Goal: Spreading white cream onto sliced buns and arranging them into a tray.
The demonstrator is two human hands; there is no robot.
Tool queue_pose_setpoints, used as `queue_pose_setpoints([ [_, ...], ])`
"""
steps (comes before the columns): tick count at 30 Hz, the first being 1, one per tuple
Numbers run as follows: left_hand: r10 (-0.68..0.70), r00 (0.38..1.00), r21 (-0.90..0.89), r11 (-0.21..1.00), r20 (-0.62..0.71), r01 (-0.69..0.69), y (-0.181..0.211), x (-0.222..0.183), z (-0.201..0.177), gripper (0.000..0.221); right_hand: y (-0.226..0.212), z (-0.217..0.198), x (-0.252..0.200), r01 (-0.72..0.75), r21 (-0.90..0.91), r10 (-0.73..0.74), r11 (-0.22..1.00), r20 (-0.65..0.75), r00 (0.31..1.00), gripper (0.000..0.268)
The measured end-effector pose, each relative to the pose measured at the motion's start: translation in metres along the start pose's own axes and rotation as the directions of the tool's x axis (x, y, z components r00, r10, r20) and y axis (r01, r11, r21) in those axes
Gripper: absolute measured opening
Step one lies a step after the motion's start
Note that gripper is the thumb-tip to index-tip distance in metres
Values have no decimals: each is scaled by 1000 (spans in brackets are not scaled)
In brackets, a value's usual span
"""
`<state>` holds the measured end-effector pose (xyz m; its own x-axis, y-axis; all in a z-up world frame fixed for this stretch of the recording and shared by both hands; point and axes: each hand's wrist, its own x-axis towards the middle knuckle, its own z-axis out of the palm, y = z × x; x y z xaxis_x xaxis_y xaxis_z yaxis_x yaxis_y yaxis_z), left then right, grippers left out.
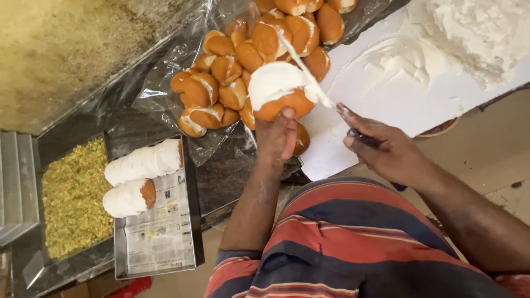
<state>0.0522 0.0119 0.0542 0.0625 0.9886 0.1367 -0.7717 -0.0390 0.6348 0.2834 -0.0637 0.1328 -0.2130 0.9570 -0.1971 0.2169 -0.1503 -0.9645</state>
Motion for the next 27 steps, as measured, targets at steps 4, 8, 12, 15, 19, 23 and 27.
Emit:
queue_pose_setpoints([
  [4, 42, 997, 257, 965, 60, -56, -4, -11, -6, 76, -8, 8, 8, 318, -599, -437, 734, -58, 898, 65],
  [8, 37, 996, 289, 956, 77, -58, -5, -16, -3, 78, 8, -3, 24, 259, -722, -451, 641, -82, 889, 61],
  [12, 88, 994, 314, 944, 62, -103, -1, -16, -2, 80, -2, -11, 27, -12, -57, 9, 998, -47, 999, 65],
  [15, 83, 996, 454, 886, 41, -92, -2, -18, -8, 76, -12, -10, 26, -216, 263, 192, 940, 113, 975, 68],
  [19, 106, 988, 705, 692, 109, -152, 3, -18, 17, 83, -20, -2, 27, -241, 307, 194, 921, 177, 965, 71],
  [23, 157, 963, 725, 634, 217, -267, 7, -19, 34, 100, -25, 9, 26, -137, 137, 114, 981, 162, 980, 74],
  [27, 229, 937, 753, 558, 263, -347, 4, -18, 28, 102, -21, 23, 23, 232, -105, -219, 967, 121, 968, 69],
])
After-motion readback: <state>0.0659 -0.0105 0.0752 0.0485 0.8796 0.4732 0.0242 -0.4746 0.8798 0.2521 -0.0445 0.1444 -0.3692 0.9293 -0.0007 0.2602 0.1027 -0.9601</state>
